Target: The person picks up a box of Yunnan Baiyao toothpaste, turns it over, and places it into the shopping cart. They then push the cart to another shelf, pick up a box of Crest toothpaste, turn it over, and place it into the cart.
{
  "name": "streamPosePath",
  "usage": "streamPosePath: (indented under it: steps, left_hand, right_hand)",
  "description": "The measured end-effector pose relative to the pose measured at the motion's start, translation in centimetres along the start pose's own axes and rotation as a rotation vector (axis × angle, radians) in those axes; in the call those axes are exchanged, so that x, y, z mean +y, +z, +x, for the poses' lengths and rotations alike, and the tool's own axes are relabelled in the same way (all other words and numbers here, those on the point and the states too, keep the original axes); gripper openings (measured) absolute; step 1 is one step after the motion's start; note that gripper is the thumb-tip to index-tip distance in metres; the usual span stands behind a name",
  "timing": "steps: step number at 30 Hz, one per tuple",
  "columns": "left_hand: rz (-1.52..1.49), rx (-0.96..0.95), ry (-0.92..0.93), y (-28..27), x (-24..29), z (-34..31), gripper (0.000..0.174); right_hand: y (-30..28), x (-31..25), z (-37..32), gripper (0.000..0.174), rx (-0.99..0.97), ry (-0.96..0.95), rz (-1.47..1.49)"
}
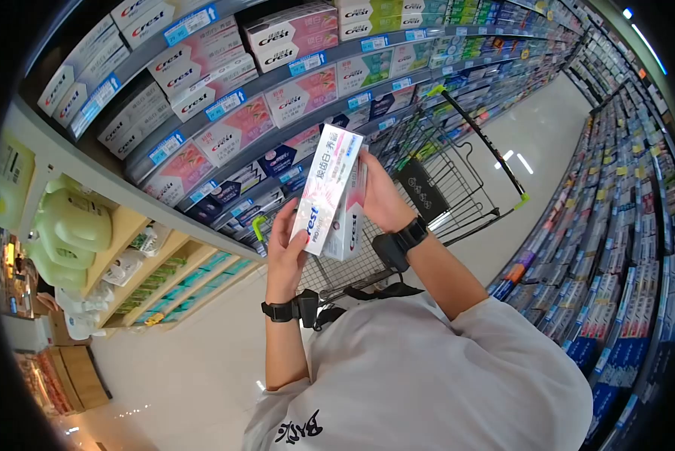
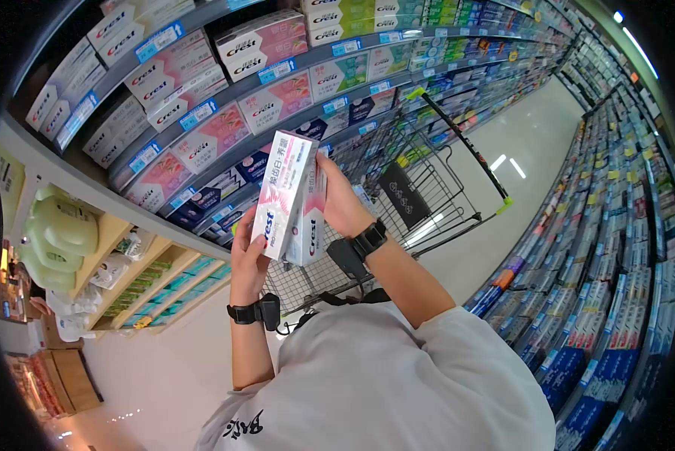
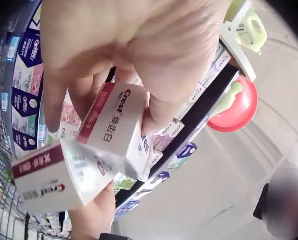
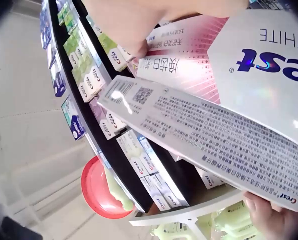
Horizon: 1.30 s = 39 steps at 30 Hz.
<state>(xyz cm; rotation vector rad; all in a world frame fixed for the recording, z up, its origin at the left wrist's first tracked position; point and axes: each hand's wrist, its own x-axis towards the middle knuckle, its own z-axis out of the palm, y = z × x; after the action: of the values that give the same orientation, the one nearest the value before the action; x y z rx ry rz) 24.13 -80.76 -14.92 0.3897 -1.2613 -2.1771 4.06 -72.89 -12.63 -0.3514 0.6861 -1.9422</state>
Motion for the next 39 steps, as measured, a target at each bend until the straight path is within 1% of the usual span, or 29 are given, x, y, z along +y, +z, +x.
streamPosePath:
  steps: [1,3,4,5,7,9,11,12,13,15,16,17,19,20,21,23,24,25,27,28,29,31,32,33,34,35,37,38,39]
  left_hand:
    - [0.019,0.008,0.001,0.5,-0.1,0.2,0.066]
    - [0.114,-0.045,-0.068,1.6,-0.5,0.8,0.064]
    - [0.141,-0.05,-0.148,2.4,-0.6,0.7,0.061]
    - [0.159,-0.042,-0.154,3.0,-1.2,1.0,0.061]
    - [0.329,0.009,-0.147,4.4,-3.1,1.3,0.058]
    - [0.377,0.045,-0.151,5.9,-4.6,1.5,0.058]
    - [0.406,0.07,-0.024,7.4,-6.0,1.9,0.062]
    - [0.351,-0.004,-0.006,7.5,-6.7,2.4,0.066]
    - [0.356,0.004,-0.025,7.8,-7.6,2.2,0.066]
    - [0.169,-0.024,-0.087,8.9,-8.7,2.1,0.072]
    - [0.107,0.014,-0.139,9.2,-9.4,2.3,0.075]
    - [0.116,0.012,-0.136,9.6,-10.1,2.7,0.075]
    - [-0.019,0.018,-0.257,10.3,-11.5,3.2,0.072]
    - [-0.052,0.028,-0.265,10.6,-12.0,3.5,0.07]
    - [-0.048,0.033,-0.265,11.2,-12.3,3.6,0.07]
    - [-0.005,0.074,-0.247,12.5,-12.5,3.9,0.07]
    - [-0.001,0.078,-0.248,13.1,-12.5,3.9,0.07]
    - [0.015,0.111,-0.231,13.7,-12.4,4.0,0.07]
    - [0.032,0.141,-0.202,14.5,-12.3,4.2,0.07]
    - [0.025,0.133,-0.187,14.7,-12.3,4.1,0.069]
    - [0.02,0.118,-0.169,14.8,-12.3,4.3,0.068]
    - [0.038,0.099,-0.14,15.2,-12.1,4.4,0.066]
    - [0.054,0.11,-0.143,15.3,-11.6,4.3,0.065]
    - [0.071,0.123,-0.149,15.3,-11.2,4.2,0.064]
    - [0.185,0.12,-0.124,15.1,-10.6,4.2,0.062]
    - [0.191,0.121,-0.116,15.2,-9.9,4.3,0.062]
    - [0.373,0.042,-0.043,16.3,-8.0,4.2,0.062]
    - [0.436,-0.009,-0.08,17.0,-6.9,4.3,0.064]
    - [0.439,-0.004,-0.076,17.4,-6.4,4.2,0.064]
  right_hand:
    - [-0.3,-0.6,-0.6,0.04,0.022,0.014,-0.059]
    - [-2.0,-1.1,-0.8,0.036,-0.032,0.04,0.002]
    - [-2.8,-1.2,-0.7,0.035,-0.016,0.038,0.011]
    - [-3.8,-1.2,-0.8,0.033,0.005,0.039,0.021]
    - [-3.6,-2.8,-1.9,0.029,0.036,0.022,0.016]
    - [-4.7,-3.9,-2.2,0.025,0.085,0.05,0.064]
    - [-5.8,-5.5,-2.5,0.024,0.082,0.037,0.088]
    - [-6.5,-6.2,-2.6,0.024,0.077,0.028,0.093]
    - [-7.3,-6.8,-2.7,0.024,0.09,0.039,0.106]
    - [-8.9,-7.9,-2.5,0.026,0.037,-0.019,0.062]
    - [-9.4,-8.4,-2.4,0.029,0.065,-0.02,0.029]
    - [-9.6,-8.9,-2.3,0.029,0.06,-0.024,0.035]
    - [-9.8,-9.4,-2.5,0.031,0.138,-0.005,-0.062]
    - [-10.6,-9.4,-2.3,0.042,0.111,0.012,-0.086]
    - [-11.0,-9.7,-2.5,0.042,0.109,0.016,-0.08]
    - [-11.6,-10.1,-3.0,0.055,-0.11,-0.06,-0.536]
    - [-11.7,-10.0,-3.2,0.059,-0.093,-0.123,-0.663]
    - [-12.3,-9.5,-3.2,0.059,-0.097,-0.126,-0.66]
    - [-13.2,-8.8,-3.1,0.066,-0.158,-0.311,-0.814]
    - [-13.6,-9.3,-3.3,0.071,-0.168,-0.26,-0.807]
    - [-13.9,-9.7,-3.4,0.071,-0.174,-0.276,-0.808]
    - [-14.4,-10.4,-3.5,0.072,-0.095,-0.128,-0.553]
    - [-14.6,-10.7,-3.4,0.069,0.004,-0.095,-0.52]
    - [-14.3,-11.5,-3.9,0.069,-0.003,-0.101,-0.514]
    - [-13.5,-12.9,-4.5,0.063,-0.004,-0.038,-0.421]
    - [-12.8,-13.8,-4.9,0.057,-0.007,0.027,-0.328]
    - [-11.7,-13.7,-5.4,0.054,-0.036,0.006,-0.317]
    - [-11.0,-13.3,-5.7,0.056,-0.073,-0.051,-0.265]
    - [-10.3,-13.1,-6.0,0.059,-0.111,-0.109,-0.214]
